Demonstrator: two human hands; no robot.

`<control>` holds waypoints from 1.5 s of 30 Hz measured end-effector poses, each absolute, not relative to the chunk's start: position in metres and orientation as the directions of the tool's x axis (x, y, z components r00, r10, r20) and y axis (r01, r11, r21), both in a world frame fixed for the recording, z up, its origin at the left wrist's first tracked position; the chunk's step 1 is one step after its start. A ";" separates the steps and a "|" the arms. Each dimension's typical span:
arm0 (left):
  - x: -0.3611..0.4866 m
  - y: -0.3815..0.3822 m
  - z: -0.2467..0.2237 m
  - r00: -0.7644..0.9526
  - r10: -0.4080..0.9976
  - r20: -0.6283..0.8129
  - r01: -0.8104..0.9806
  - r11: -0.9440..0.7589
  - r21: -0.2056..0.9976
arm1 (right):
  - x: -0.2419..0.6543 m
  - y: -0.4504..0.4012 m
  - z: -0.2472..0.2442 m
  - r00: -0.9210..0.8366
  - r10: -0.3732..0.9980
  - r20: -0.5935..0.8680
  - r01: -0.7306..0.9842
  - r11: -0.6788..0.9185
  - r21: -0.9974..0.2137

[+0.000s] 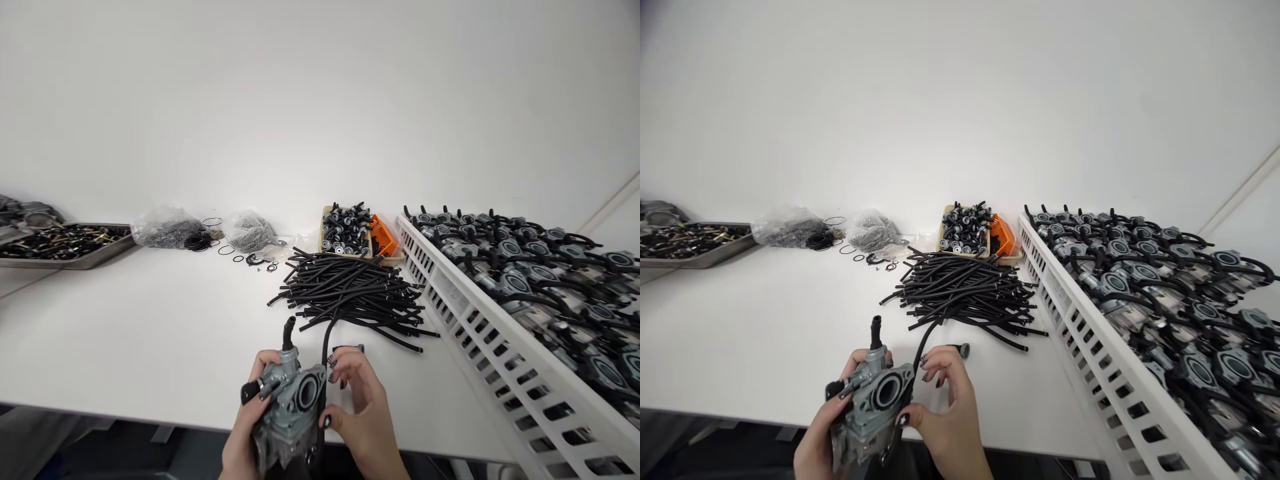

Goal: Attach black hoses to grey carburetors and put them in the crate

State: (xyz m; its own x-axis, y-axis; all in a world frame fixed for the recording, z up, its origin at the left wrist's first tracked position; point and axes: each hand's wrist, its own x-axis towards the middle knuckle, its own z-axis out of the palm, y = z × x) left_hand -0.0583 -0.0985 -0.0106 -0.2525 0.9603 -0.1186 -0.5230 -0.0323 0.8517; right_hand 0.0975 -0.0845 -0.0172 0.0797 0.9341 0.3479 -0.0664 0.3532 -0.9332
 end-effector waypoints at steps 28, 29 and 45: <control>-0.055 -0.087 0.003 0.031 0.927 -0.374 -0.586 0.320 0.744 | 0.106 -0.098 -0.018 -0.306 0.946 0.109 -0.432 -0.037 -0.901; -0.056 -0.087 0.003 0.036 0.926 -0.375 -0.591 0.322 0.739 | 0.106 -0.097 -0.017 -0.320 0.942 0.096 -0.427 -0.053 -0.902; -0.048 -0.089 0.013 -0.037 0.933 -0.357 -0.547 0.281 0.789 | 0.110 -0.094 -0.015 -0.408 0.912 0.042 -0.389 -0.132 -0.912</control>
State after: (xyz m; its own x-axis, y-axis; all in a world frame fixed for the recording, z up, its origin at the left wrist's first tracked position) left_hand -0.0477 -0.0895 0.0135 -0.0366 0.9332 -0.3574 -0.5468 0.2807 0.7888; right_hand 0.1103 -0.0938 -0.0145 -0.4076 0.9122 0.0418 -0.3887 -0.1319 -0.9119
